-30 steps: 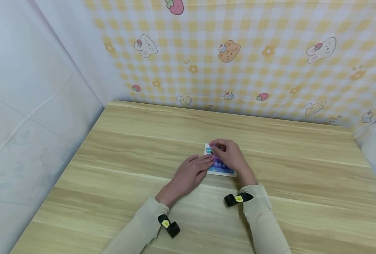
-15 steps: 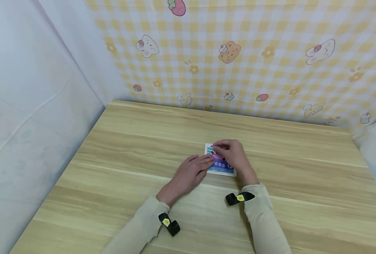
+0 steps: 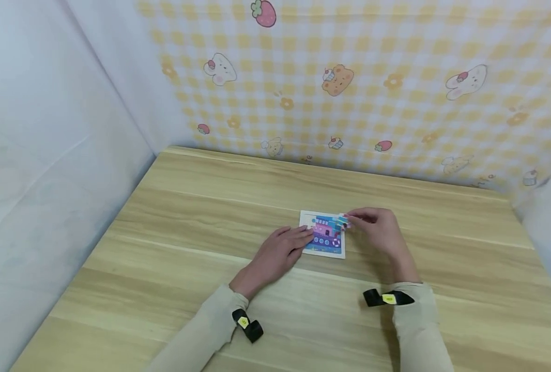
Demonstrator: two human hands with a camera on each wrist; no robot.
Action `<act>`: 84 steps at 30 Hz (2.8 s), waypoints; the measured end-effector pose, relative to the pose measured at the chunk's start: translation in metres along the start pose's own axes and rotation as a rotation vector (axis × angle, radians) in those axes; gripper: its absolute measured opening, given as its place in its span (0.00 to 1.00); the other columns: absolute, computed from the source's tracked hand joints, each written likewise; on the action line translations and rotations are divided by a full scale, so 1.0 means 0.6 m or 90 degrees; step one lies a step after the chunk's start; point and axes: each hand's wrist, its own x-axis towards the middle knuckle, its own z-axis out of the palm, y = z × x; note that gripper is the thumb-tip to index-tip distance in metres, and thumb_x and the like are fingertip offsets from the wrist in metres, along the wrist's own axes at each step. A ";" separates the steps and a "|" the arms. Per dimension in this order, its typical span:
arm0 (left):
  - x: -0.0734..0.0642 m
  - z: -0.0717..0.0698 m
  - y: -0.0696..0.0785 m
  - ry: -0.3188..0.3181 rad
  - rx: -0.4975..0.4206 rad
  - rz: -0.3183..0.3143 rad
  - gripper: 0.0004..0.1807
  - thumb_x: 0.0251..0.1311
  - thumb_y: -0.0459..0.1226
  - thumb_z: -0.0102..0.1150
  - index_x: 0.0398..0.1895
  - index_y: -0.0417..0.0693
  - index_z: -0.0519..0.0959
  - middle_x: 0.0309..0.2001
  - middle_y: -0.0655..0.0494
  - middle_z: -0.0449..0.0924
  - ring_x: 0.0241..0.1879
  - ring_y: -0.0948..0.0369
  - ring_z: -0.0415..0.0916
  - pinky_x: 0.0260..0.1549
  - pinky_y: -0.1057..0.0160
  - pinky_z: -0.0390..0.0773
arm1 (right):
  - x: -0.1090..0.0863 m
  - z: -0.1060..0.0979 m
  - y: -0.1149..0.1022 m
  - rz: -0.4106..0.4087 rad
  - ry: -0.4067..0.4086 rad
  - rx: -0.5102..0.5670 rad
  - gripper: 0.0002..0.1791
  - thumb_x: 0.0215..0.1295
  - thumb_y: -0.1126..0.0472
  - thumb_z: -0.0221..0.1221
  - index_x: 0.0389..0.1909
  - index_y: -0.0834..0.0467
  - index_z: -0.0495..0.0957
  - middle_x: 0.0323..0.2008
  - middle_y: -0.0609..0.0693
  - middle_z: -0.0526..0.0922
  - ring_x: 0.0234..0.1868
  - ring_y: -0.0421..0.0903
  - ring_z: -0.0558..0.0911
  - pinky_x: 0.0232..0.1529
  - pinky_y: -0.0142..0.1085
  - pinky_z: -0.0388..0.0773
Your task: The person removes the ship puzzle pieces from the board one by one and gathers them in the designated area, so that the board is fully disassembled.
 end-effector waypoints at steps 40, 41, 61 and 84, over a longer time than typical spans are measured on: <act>-0.002 -0.004 -0.004 0.004 -0.011 0.006 0.22 0.79 0.39 0.51 0.73 0.50 0.73 0.73 0.59 0.70 0.75 0.61 0.62 0.77 0.53 0.57 | -0.052 -0.079 0.075 0.032 -0.052 -0.104 0.12 0.75 0.62 0.62 0.50 0.65 0.86 0.41 0.57 0.86 0.36 0.42 0.78 0.34 0.30 0.75; -0.002 -0.004 -0.004 0.004 -0.010 0.007 0.22 0.79 0.39 0.51 0.73 0.50 0.73 0.73 0.59 0.70 0.76 0.61 0.62 0.77 0.53 0.57 | -0.053 -0.080 0.076 0.025 -0.048 -0.103 0.12 0.75 0.62 0.62 0.51 0.65 0.85 0.41 0.57 0.86 0.36 0.42 0.78 0.34 0.30 0.75; -0.002 -0.007 -0.008 -0.001 -0.007 0.003 0.22 0.80 0.39 0.49 0.74 0.50 0.72 0.74 0.60 0.69 0.76 0.61 0.62 0.77 0.54 0.56 | -0.043 -0.054 0.034 -0.021 0.051 -0.058 0.15 0.79 0.60 0.56 0.54 0.67 0.83 0.38 0.61 0.83 0.29 0.40 0.78 0.26 0.29 0.75; -0.005 -0.006 -0.007 0.005 0.014 0.026 0.22 0.80 0.39 0.50 0.73 0.49 0.73 0.73 0.59 0.70 0.75 0.60 0.63 0.76 0.51 0.59 | 0.032 0.103 -0.043 -0.092 -0.110 -0.094 0.12 0.72 0.64 0.63 0.53 0.63 0.87 0.41 0.56 0.86 0.38 0.48 0.79 0.43 0.40 0.80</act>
